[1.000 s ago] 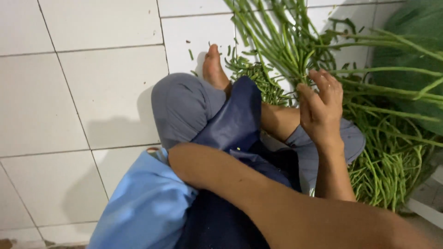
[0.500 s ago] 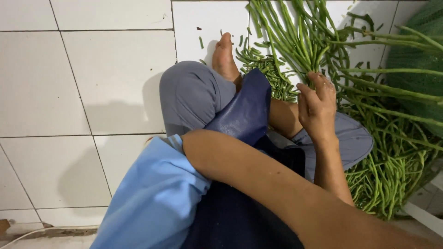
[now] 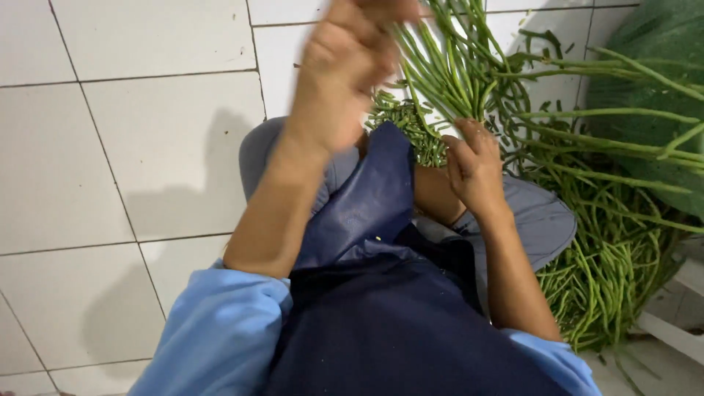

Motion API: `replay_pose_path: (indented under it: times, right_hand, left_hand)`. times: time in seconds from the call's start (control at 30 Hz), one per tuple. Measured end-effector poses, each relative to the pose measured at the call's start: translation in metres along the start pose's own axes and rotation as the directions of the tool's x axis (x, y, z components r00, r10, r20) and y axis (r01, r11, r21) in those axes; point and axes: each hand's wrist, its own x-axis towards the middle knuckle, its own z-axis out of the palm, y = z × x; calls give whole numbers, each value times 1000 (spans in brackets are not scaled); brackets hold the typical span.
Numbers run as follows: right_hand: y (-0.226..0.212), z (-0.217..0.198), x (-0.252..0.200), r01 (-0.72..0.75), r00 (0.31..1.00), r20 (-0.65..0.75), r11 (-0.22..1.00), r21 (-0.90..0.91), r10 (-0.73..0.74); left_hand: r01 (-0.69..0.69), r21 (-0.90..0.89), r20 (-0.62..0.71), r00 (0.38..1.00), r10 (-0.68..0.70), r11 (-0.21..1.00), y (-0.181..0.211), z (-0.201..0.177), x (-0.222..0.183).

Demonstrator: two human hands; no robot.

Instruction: Breaking long green beans into smaller segments by hand and collecting them in a plastic basket.

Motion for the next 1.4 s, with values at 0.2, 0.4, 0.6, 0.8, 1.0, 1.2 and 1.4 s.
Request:
replay_pose_path:
  times: [0.2,0.4,0.6,0.8,1.0,1.2,1.4]
  right_hand:
    - [14,31,14,-46,995,89,999,-7,47]
    - [50,83,22,-181,974,137,983,-14,182]
    - [57,112,41,-195,969,146,980,-46,200]
    - [73,129,40,-305,928,200,950,-74,313]
    - [60,113,48,-391,885,265,920,-19,382]
    - [63,118,46,-417,872,280,909,-3,401]
    - [69,126,42,-349,916,205,937,-20,346]
  left_hand:
    - [42,-85,-386,920,-72,995,-59,-127,0]
    - [-5,-146,-465,883,-64,989,-73,-148,-2]
    - [-24,-129,-479,877,-41,991,-77,-141,-1]
    - [-40,-103,-347,938,2,994,-83,-129,-1]
    - [-61,-52,-268,962,45,997,-74,-110,-1]
    - [-53,-37,-256,966,42,998,-77,-110,-3]
    - [-41,-13,-246,969,37,999,-75,-106,-3]
